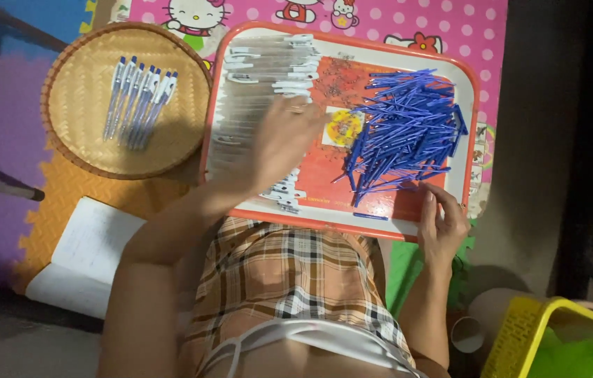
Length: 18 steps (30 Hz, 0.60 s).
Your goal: Assembling ballpoint pens by inserting ink refills into pen bodies.
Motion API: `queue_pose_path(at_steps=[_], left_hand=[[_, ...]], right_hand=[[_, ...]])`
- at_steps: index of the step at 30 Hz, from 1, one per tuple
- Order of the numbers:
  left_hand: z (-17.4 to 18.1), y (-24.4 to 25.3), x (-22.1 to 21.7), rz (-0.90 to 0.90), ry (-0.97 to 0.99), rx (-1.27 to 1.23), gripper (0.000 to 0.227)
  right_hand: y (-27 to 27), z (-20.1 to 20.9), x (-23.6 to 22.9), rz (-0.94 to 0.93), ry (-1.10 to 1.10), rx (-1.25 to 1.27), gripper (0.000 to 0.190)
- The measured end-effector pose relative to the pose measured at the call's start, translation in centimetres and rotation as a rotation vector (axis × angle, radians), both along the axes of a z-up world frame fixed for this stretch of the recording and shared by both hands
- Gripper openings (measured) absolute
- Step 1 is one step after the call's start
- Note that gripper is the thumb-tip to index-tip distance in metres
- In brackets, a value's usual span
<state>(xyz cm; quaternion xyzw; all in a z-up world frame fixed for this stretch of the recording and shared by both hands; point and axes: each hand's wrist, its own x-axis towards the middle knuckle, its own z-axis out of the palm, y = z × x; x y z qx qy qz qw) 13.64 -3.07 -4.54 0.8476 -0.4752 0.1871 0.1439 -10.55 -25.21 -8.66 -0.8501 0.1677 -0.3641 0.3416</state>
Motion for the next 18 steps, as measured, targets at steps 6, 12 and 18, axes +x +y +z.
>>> queue_pose_path(at_steps=[6, 12, 18], left_hand=[[-5.6, -8.1, 4.6, 0.014, -0.244, -0.007, 0.034], [-14.8, -11.0, 5.2, -0.062, -0.263, -0.195, 0.002], [-8.8, -8.6, 4.1, -0.137, -0.185, -0.206, 0.011]], right_hand=[[-0.2, 0.1, -0.1, 0.046, -0.036, 0.009, 0.020], [0.4, 1.0, 0.6, 0.012, -0.028, -0.044, 0.017], [0.5, 1.7, 0.3, 0.048, -0.014, 0.074, 0.018]])
